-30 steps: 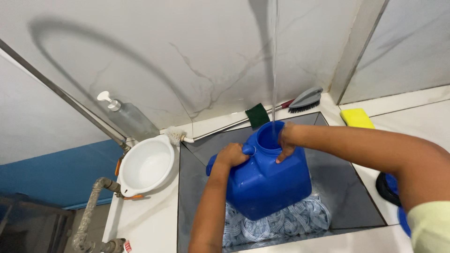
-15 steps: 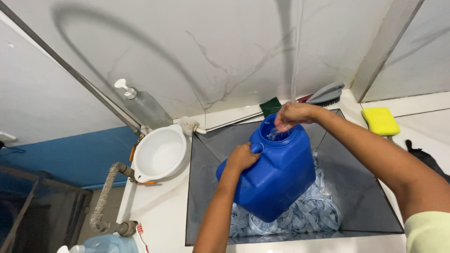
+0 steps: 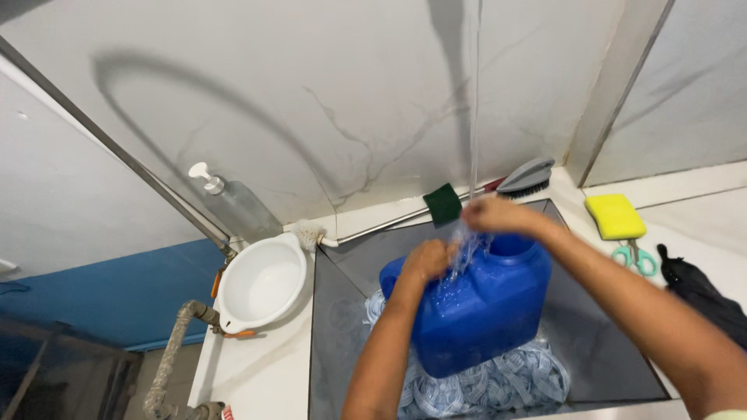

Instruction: The person cleans a large blue plastic container by rinsing it under a tap, scrubbing the exterior with a sponge, and rinsing again. They then place a white mesh seal around the container's opening and use a red heat gun to shrink the seal in place.

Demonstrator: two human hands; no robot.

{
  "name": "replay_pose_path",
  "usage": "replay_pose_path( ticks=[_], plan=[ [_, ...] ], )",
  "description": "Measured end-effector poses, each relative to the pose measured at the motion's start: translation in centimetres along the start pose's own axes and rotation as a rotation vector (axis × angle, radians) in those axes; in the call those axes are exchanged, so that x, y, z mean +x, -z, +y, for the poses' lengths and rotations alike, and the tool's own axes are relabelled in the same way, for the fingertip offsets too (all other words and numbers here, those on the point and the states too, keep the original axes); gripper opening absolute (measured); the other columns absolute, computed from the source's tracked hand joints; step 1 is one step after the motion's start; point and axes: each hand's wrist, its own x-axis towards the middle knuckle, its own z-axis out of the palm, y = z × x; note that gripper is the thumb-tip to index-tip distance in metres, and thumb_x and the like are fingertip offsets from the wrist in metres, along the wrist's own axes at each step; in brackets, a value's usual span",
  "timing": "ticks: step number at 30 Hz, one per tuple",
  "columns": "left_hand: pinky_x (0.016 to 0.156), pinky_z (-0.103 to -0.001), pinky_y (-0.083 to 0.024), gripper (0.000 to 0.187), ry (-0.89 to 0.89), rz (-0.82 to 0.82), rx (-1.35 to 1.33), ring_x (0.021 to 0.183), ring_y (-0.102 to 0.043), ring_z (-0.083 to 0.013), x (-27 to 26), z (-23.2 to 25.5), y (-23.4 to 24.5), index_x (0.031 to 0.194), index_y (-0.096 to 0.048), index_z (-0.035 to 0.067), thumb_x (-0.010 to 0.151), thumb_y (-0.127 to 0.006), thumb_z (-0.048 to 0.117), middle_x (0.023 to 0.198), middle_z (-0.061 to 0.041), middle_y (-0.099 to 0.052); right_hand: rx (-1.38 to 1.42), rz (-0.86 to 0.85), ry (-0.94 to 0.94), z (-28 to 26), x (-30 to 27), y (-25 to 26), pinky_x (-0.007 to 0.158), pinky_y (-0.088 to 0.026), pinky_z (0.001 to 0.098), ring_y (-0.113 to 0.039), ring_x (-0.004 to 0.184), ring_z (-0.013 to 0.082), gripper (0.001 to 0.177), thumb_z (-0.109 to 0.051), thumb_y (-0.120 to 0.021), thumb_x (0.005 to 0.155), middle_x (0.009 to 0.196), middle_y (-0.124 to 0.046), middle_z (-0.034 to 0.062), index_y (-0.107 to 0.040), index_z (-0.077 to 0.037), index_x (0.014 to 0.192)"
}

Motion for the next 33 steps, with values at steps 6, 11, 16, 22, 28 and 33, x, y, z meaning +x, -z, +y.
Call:
replay_pose_path(
  ticks=[6, 11, 16, 22, 28, 33],
  plan=[
    [0.094, -0.051, -0.051, 0.037, 0.035, 0.115, -0.322, 0.106, -0.067, -0.0456, -4.4, 1.4, -4.6, 0.118, -0.059, -0.002, 0.106, -0.045, 0.030, 0.107, -0.028, -0.069, -0.510, 0.375, 0.139, 0.7, -5.6, -9.6, 0.084, -0.052, 0.0426, -0.065, 0.098, 0.0309, 0.088, -0.035, -0.075, 0.069, 0.106, -0.065, 0.0151, -0.049, 0.001, 0.145],
    [0.093, -0.039, -0.055, 0.039, 0.283, 0.401, -0.541, 0.110, -0.070, -0.0288, -12.4, -9.1, -3.6, 0.128, -0.059, 0.007, 0.099, -0.057, 0.033, 0.117, -0.013, -0.071, -0.484, 0.578, 0.187, -2.8, -8.5, -9.4, 0.071, -0.047, 0.0436, -0.066, 0.077, 0.0283, 0.077, -0.053, -0.073, 0.079, 0.089, -0.066, 0.0120, -0.059, -0.005, 0.137],
    [0.090, -0.042, -0.041, 0.074, 0.923, 0.190, -1.246, 0.111, -0.049, -0.0213, -23.9, -19.1, -3.4, 0.147, -0.050, 0.013, 0.095, -0.052, 0.066, 0.148, -0.014, -0.049, -0.490, 0.641, 0.397, -10.8, -7.3, -8.6, 0.067, -0.047, 0.0446, -0.067, 0.072, 0.0289, 0.064, -0.046, -0.070, 0.083, 0.085, -0.067, 0.0116, -0.064, -0.003, 0.130],
    [0.085, -0.047, -0.053, 0.083, 0.956, 0.146, -1.516, 0.101, -0.060, -0.0330, -24.4, -19.8, -1.7, 0.143, -0.054, 0.010, 0.086, -0.050, 0.070, 0.128, -0.020, -0.066, -0.372, 0.933, 0.255, -13.0, -6.8, 3.6, 0.069, -0.054, 0.0474, -0.068, 0.075, 0.0364, 0.049, -0.042, -0.072, 0.089, 0.091, -0.072, 0.0149, -0.073, -0.009, 0.125],
    [0.094, -0.044, -0.058, 0.071, 0.798, 0.193, -1.940, 0.108, -0.072, -0.0273, -28.4, -12.3, -1.0, 0.139, -0.060, 0.003, 0.093, -0.054, 0.056, 0.127, -0.013, -0.073, -0.384, 0.733, 0.059, -15.9, -6.1, 7.4, 0.079, -0.056, 0.0513, -0.071, 0.092, 0.0426, 0.060, -0.054, -0.074, 0.083, 0.104, -0.073, 0.0235, -0.076, -0.004, 0.116],
    [0.083, -0.041, -0.062, 0.069, 0.811, 0.377, -1.605, 0.095, -0.075, -0.0235, -36.0, -12.6, 15.0, 0.134, -0.058, 0.006, 0.091, -0.051, 0.059, 0.119, -0.013, -0.072, -0.094, 0.681, -0.136, -16.7, -4.8, 6.1, 0.082, -0.054, 0.0554, -0.069, 0.088, 0.0460, 0.046, -0.048, -0.070, 0.081, 0.091, -0.073, 0.0248, -0.081, -0.010, 0.106]
  ],
)
